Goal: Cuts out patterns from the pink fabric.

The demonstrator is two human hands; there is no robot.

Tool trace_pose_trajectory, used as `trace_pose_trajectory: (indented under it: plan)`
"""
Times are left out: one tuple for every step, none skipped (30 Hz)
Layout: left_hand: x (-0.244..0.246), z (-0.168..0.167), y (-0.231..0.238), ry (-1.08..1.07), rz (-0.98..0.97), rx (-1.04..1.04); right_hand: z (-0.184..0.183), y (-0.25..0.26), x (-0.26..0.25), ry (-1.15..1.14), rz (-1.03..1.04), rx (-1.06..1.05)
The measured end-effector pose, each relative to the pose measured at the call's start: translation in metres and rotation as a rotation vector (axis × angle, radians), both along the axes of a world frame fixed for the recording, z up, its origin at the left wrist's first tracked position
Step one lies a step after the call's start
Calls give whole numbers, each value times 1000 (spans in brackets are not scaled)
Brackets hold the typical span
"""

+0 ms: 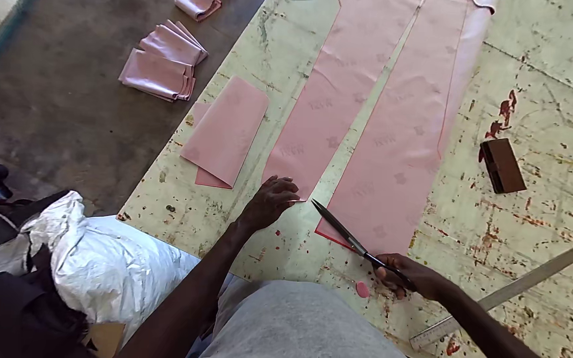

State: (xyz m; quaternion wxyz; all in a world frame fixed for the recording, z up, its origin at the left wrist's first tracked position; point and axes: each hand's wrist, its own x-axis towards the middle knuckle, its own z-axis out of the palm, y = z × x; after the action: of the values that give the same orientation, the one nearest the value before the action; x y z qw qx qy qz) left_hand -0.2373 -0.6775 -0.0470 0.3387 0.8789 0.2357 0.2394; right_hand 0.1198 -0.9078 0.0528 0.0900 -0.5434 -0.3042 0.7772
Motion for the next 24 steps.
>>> trace_pose_trajectory:
  plan:
    - [0, 1, 0, 1, -5, -2, 2, 7, 7, -13, 30, 0]
    - [-1, 2, 0, 5, -9, -2, 3, 16, 14, -29, 64, 2]
    - [-1, 3, 0, 7, -11, -4, 4, 25, 21, -44, 105, 6]
    - [-1, 4, 0, 1, -12, -11, 5, 36, 29, -54, 149, 15]
    - [-1, 4, 0, -14, -12, -25, 6, 47, 36, -71, 186, 20]
    - [-2, 4, 1, -37, -8, -42, 7, 58, 42, -93, 216, 25]
    - [-2, 5, 1, -53, -4, -61, 8, 68, 48, -114, 247, 36]
    - [-2, 6, 1, -59, -1, -75, 10, 79, 54, -132, 282, 55]
    - [-2, 6, 1, -59, 1, -81, 12, 89, 58, -151, 317, 84]
    - [-2, 6, 0, -53, 5, -77, 13, 98, 62, -171, 357, 116]
    - [-1, 5, -1, -44, 11, -65, 15, 108, 65, -190, 397, 142]
    - [-1, 4, -1, -42, 15, -51, 16, 117, 68, -199, 438, 157]
    - [0, 3, -1, -47, 20, -35, 16, 126, 71, -202, 488, 163]
    - [1, 3, -1, -50, 22, -25, 15, 135, 74, -205, 530, 169]
    - [1, 3, -2, -51, 24, -19, 15, 141, 76, -208, 561, 181]
    - [1, 4, -2, -52, 24, -19, 15, 146, 78, -217, 588, 193]
    - [1, 4, -3, -53, 25, -18, 15, 151, 81, -221, 609, 204]
    - [1, 4, -3, -56, 24, -16, 16, 156, 82, -232, 630, 213]
    - [0, 5, -3, -56, 23, -14, 18, 160, 82, -248, 647, 216]
    - [0, 5, -3, -55, 23, -13, 20, 164, 82, -263, 664, 217]
    - [1, 5, -2, -56, 21, -10, 21, 168, 81, -274, 679, 219]
    - [1, 6, -2, -55, 21, -9, 23, 171, 81, -277, 692, 216]
    - [1, 6, -3, -53, 23, -10, 25, 174, 80, -277, 702, 211]
    - [0, 6, -3, -52, 25, -11, 26, 177, 79, -281, 714, 208]
